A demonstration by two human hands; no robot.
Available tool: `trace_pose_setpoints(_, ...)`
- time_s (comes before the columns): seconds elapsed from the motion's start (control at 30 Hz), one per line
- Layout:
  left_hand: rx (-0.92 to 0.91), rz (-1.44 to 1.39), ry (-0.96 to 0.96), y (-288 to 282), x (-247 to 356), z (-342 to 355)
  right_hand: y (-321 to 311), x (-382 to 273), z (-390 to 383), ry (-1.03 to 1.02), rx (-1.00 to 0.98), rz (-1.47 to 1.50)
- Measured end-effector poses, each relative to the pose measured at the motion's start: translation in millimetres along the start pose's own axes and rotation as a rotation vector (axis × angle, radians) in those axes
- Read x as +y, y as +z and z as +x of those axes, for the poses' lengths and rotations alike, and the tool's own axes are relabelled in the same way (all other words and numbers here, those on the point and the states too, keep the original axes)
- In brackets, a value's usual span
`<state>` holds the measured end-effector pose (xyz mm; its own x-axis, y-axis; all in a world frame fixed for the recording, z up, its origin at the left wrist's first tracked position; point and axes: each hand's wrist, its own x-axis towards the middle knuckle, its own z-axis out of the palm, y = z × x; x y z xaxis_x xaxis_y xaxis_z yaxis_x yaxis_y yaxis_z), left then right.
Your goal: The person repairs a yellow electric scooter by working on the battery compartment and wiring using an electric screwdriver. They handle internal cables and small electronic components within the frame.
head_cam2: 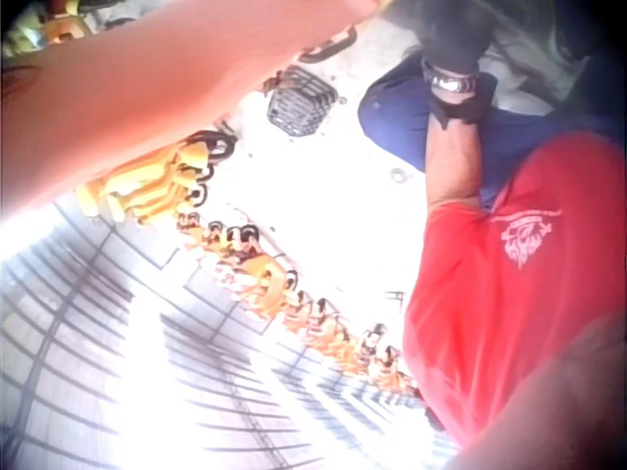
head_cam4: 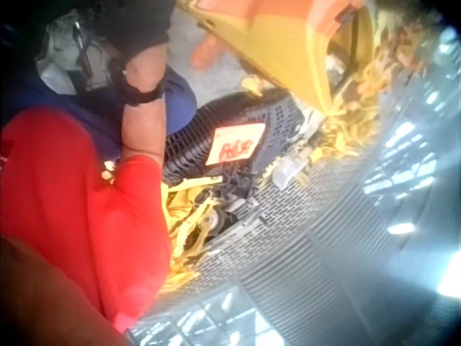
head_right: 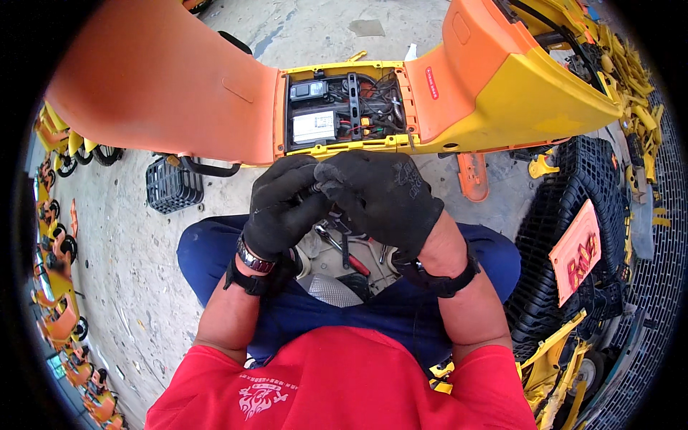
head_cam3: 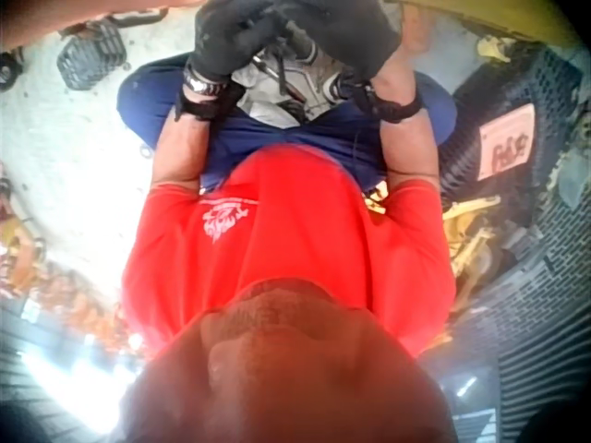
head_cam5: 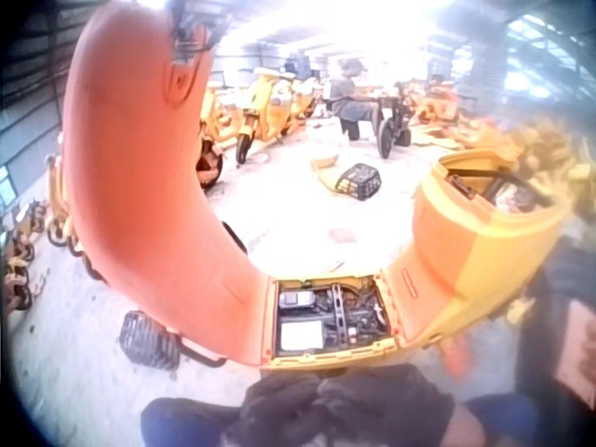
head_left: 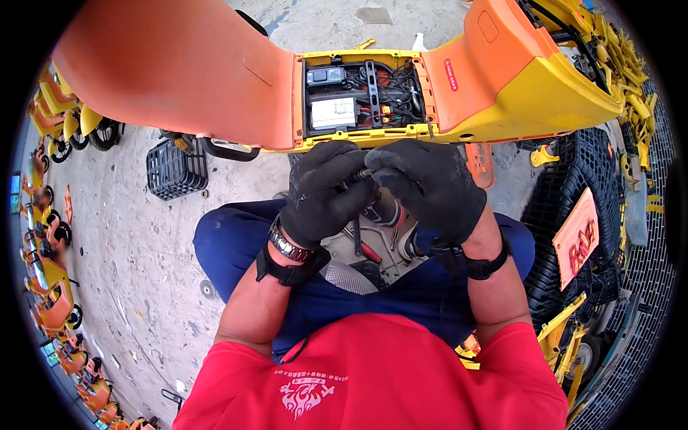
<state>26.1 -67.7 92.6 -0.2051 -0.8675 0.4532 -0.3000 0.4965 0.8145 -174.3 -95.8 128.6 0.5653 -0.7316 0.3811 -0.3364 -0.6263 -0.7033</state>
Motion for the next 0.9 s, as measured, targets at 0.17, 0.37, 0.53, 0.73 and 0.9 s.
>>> trace_pose_setpoints(0.17, 0.028, -0.017, 0.035, -1, -7, -5, 1, -7, 2, 0.056, -0.036, 0.004)
trace_pose_setpoints(0.37, 0.046, -0.029, 0.063, 0, -12, -6, -4, -8, 1, 0.032, -0.088, -0.164)
trace_pose_setpoints(0.53, 0.022, -0.025, 0.041, 1, -10, -8, -1, -5, -1, 0.008, -0.111, -0.21)
trace_pose_setpoints(0.73, 0.033, -0.01, 0.075, 4, -13, -9, -1, -9, 1, 0.054, -0.182, -0.197)
trace_pose_setpoints(0.9, 0.078, 0.026, 0.125, 2, -10, -6, -3, -11, 1, 0.071, -0.116, -0.091)
